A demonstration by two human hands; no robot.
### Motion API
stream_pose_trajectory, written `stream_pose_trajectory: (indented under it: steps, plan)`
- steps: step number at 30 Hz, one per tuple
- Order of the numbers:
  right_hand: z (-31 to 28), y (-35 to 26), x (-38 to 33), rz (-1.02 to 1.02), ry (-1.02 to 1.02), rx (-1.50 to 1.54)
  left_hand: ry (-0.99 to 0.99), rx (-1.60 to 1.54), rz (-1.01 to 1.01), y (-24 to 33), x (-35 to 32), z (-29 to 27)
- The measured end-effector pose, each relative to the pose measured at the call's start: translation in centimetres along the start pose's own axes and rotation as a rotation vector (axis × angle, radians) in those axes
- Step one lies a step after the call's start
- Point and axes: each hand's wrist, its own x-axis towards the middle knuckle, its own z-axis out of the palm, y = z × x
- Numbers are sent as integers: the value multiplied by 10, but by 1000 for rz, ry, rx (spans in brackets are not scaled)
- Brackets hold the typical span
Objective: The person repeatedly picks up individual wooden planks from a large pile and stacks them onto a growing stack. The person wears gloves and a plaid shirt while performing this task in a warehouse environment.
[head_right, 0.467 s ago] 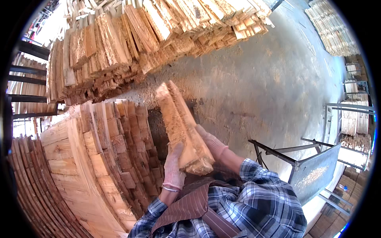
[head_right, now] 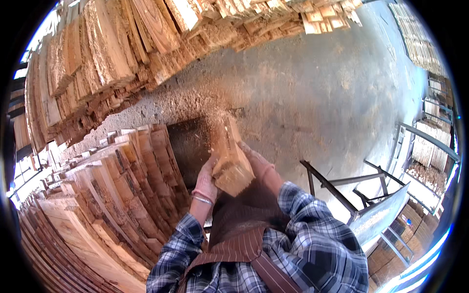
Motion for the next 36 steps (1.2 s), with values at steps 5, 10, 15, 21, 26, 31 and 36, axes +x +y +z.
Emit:
stream_pose_trajectory:
  steps: [5, 10, 15, 21, 26, 31, 36]
  plan:
    - [-25, -50, 31, 850, 96, 1470, 45, -34, -39, 10, 11, 7]
    - [26, 21, 57, 857, 167, 1363, 80, 42, -22, 15, 49, -10]
    - [44, 18, 37, 743, 42, 1998, 68, 77, 54, 9, 36, -3]
    - [18, -56, -3, 491, 155, 1457, -55, 328, 452, -13, -72, 26]
    - [9, -129, -17, 207, 87, 1289, 9, 559, 879, -22, -196, 9]
    - [43, -253, -25, -206, -123, 1189, 227, 878, 1566, -49, -312, -83]
    - [139, -409, -96, -476, -580, 898, 461, 402, 1291, -80, -502, -139]
